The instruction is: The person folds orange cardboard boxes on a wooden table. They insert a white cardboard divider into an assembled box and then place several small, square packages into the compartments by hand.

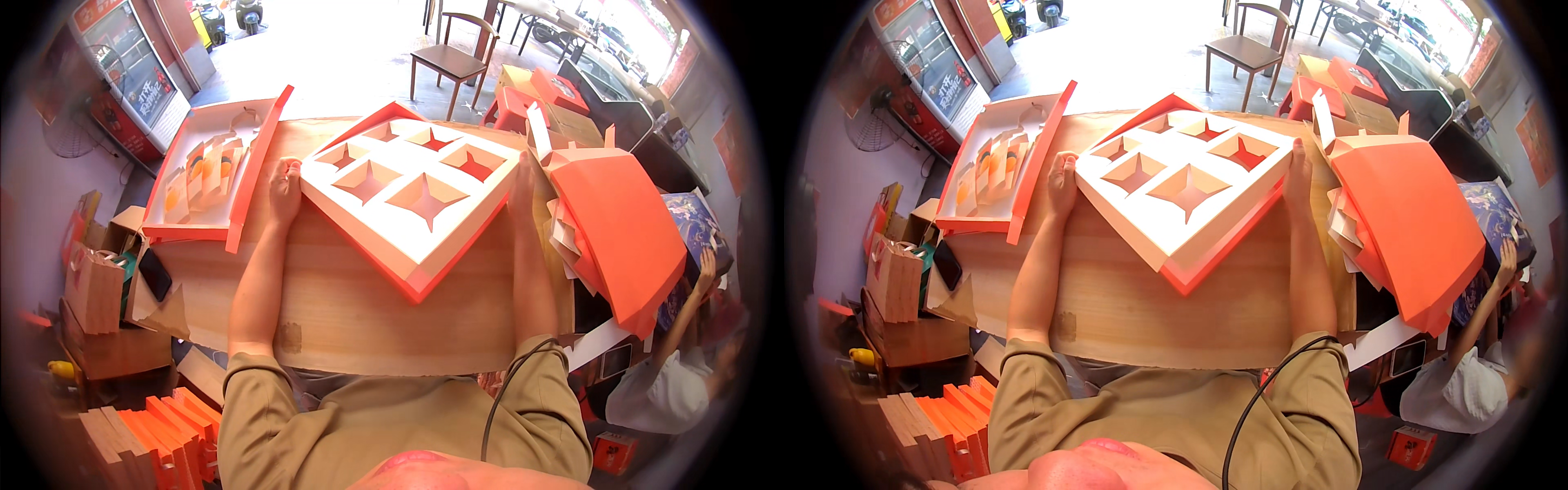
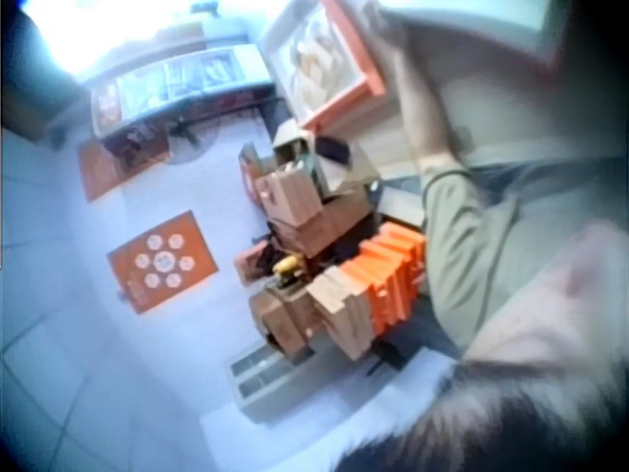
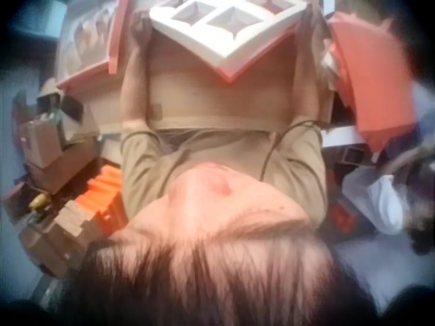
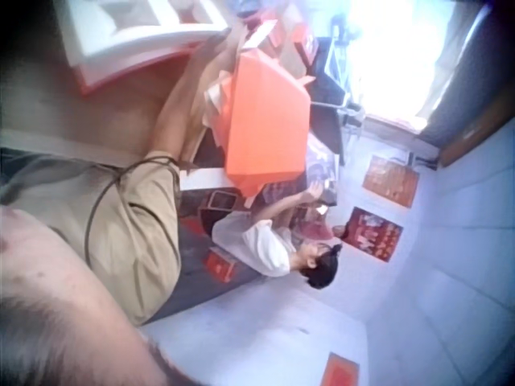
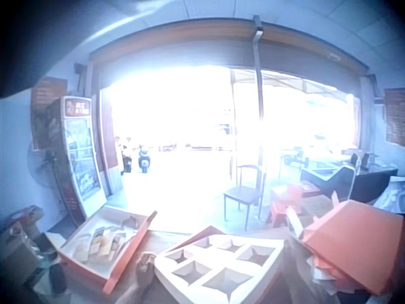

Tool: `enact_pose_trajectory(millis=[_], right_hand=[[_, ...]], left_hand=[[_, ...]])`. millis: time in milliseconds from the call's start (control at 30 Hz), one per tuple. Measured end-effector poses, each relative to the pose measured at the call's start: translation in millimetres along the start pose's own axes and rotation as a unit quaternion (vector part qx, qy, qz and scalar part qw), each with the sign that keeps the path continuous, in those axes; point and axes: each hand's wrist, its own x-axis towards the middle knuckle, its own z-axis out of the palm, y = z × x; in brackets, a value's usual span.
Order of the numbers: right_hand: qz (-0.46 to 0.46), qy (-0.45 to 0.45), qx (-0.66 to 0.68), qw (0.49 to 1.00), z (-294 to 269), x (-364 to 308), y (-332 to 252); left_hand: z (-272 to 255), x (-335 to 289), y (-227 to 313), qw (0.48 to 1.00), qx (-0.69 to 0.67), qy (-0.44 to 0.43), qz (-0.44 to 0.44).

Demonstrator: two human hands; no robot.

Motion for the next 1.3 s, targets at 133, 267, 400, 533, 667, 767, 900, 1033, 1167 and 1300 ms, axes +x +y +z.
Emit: enact_pose_trajectory(millis=[133,267,400,533,667,767,900,1033,1167,1300], right_hand=[[0.033,-0.046,0.010,0.998,-14.4,-1.8,4.7],[0.015,-0.036,0.010,0.999,-26.1,-5.8,13.8],[-0.047,-0.022,-0.016,0.999,-13.2,-16.4,5.2],[-0.073,-0.002,-0.023,0.997,-9.1,-19.6,7.1],[-0.025,-0.007,0.008,1.000,-14.8,-22.4,10.5],[-0.011,-0.003,0.003,1.000,-18.6,-21.4,19.0],[0.015,0.007,0.021,1.000,-16.6,-20.1,25.8],[0.004,0.005,0.037,0.999,-16.3,-19.8,24.8],[-0.011,0.016,0.010,1.000,-15.8,-21.0,22.9],[-0.003,0.013,0.010,1.000,-20.2,-19.9,26.2]], left_hand=[[1.3,-3.0,0.2,0.998,0.030,0.014,0.049],[0.5,-6.1,12.5,0.996,0.068,-0.020,0.049],[-9.1,-3.7,6.0,0.991,0.118,-0.012,0.061],[-12.8,-0.6,6.4,0.988,0.137,-0.027,0.068],[-17.0,11.4,43.6,0.972,0.194,-0.134,-0.004],[-34.9,27.3,76.1,0.923,0.279,-0.259,-0.066],[-54.4,40.5,114.9,0.877,0.299,-0.357,-0.115],[-59.8,41.5,102.4,0.901,0.277,-0.333,-0.041],[-59.2,45.9,106.7,0.902,0.282,-0.321,-0.056],[-54.5,44.5,117.8,0.909,0.293,-0.288,-0.070]])
